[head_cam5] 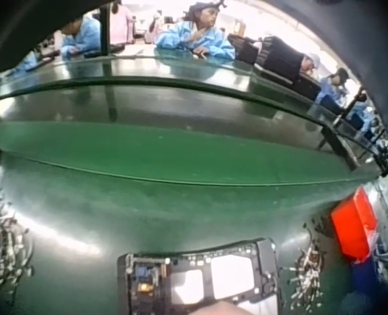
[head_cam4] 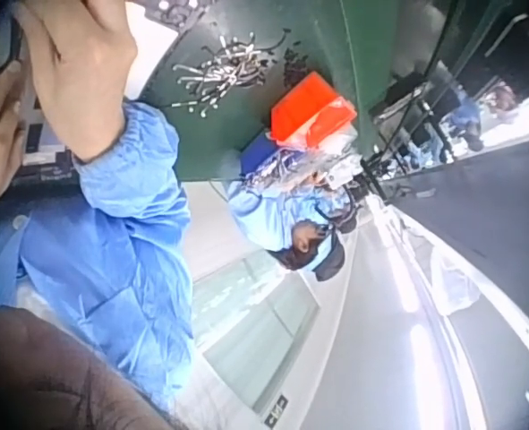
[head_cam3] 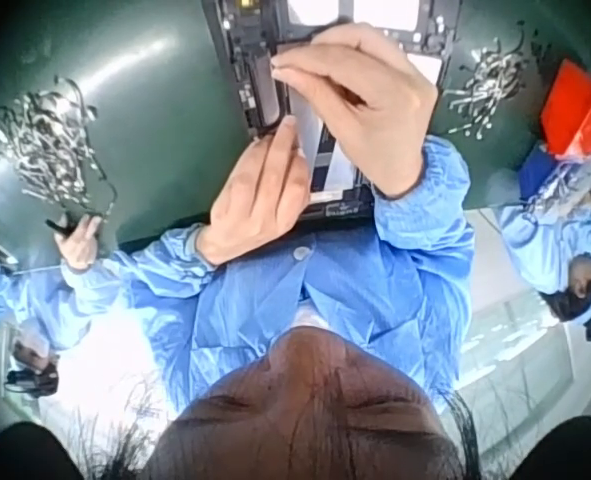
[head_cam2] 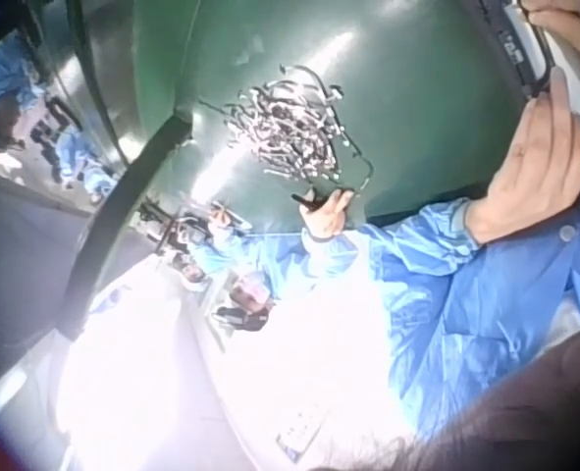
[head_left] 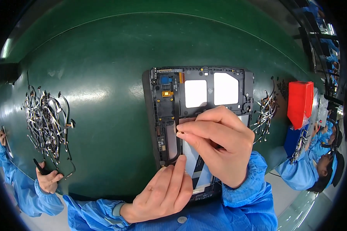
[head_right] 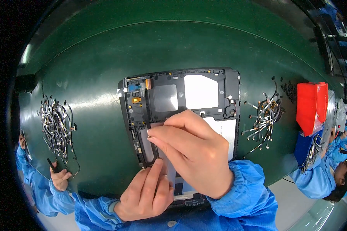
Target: The person installs electronic components and connects ribbon cables by hand inside a tablet chassis on an assembly line.
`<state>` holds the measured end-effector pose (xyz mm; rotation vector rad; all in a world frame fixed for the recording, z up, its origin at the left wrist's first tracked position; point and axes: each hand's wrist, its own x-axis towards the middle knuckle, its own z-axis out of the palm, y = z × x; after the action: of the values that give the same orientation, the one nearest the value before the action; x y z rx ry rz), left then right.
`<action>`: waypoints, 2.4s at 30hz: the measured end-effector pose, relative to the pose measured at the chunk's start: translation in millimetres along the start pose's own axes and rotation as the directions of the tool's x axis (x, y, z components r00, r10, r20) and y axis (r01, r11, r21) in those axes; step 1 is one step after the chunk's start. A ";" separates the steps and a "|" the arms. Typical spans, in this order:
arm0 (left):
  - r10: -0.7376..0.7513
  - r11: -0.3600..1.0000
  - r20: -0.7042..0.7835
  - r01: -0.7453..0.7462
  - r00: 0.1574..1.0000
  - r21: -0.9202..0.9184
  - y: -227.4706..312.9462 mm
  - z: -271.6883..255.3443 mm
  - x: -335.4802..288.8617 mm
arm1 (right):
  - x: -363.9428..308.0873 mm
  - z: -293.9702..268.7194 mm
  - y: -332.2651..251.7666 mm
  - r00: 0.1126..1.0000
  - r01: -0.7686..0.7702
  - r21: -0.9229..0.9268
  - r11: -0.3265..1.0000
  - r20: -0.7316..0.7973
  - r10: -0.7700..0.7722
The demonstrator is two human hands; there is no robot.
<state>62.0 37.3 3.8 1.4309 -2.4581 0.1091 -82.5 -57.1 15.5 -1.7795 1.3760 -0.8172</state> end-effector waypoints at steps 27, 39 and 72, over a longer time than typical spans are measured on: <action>0.061 0.998 0.006 -0.061 0.998 0.031 -3.0 -5.7 -6.4 | -12.5 5.1 -18.1 0.946 0.322 -0.364 0.874 0.157 -0.283; -0.417 0.690 0.090 0.380 0.904 -0.616 21.0 -19.0 -48.0 | -111.1 -34.5 25.9 0.972 -0.164 -0.120 0.979 -0.189 0.140; -0.557 0.827 -0.232 0.557 0.797 -0.075 -93.3 -29.0 -77.4 | 258.7 31.5 72.8 0.941 0.107 0.696 0.710 -0.301 0.153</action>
<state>184.3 61.4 1.5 1.9472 -1.7522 0.1431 -35.1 -315.3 -50.2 -1.0330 1.0519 -1.4611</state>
